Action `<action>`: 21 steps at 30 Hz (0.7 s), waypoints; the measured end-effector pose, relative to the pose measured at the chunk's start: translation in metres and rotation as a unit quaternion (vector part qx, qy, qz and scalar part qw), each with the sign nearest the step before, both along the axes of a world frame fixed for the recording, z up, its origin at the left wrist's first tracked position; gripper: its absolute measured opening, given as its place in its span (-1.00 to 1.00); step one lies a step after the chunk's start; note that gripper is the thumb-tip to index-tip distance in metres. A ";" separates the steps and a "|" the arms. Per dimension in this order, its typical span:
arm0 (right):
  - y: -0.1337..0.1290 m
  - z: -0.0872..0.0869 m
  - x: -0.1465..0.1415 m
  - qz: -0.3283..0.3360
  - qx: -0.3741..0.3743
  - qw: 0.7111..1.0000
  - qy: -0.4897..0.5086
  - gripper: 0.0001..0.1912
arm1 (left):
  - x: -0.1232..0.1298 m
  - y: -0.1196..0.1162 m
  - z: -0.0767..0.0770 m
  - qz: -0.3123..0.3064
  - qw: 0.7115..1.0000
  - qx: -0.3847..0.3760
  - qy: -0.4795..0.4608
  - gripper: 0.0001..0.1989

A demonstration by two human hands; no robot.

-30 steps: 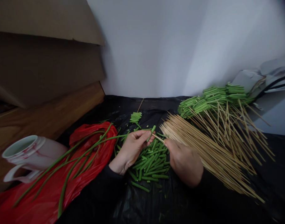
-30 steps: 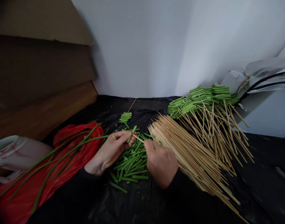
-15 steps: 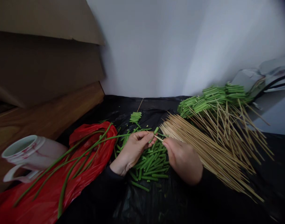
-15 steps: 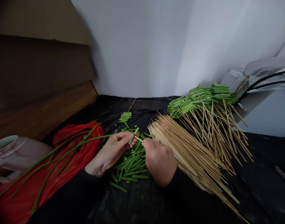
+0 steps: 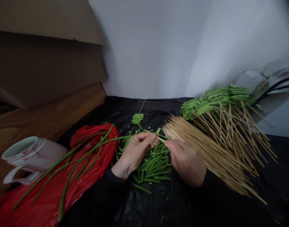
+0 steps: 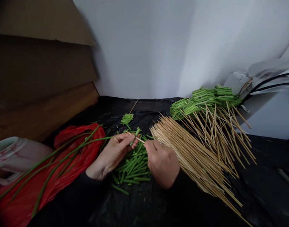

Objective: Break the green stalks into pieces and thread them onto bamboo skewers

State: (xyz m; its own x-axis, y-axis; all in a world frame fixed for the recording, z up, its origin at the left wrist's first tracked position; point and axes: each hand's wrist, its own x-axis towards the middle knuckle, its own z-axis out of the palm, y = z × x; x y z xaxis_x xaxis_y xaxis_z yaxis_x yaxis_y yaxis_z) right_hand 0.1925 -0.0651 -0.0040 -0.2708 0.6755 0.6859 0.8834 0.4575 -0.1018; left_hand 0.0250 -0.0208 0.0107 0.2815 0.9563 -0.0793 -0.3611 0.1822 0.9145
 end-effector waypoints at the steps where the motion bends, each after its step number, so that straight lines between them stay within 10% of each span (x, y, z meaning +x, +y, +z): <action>1: 0.000 0.000 -0.001 0.000 -0.003 1.000 0.001 -0.71 | 0.002 -0.002 0.000 -0.008 1.000 -0.003 0.003 -0.76; 21: 0.001 0.000 -0.004 0.047 -0.095 0.991 0.082 -0.70 | 0.004 -0.005 -0.011 -0.005 0.995 0.045 0.087 -0.80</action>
State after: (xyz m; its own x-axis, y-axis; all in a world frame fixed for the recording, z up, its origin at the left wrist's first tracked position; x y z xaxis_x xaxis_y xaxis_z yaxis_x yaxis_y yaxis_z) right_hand 0.1882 -0.0640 -0.0044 -0.2339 0.7738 0.5887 0.8029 0.4952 -0.3318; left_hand 0.0289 -0.0261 -0.0003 0.2814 0.9586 -0.0423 -0.1947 0.1003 0.9757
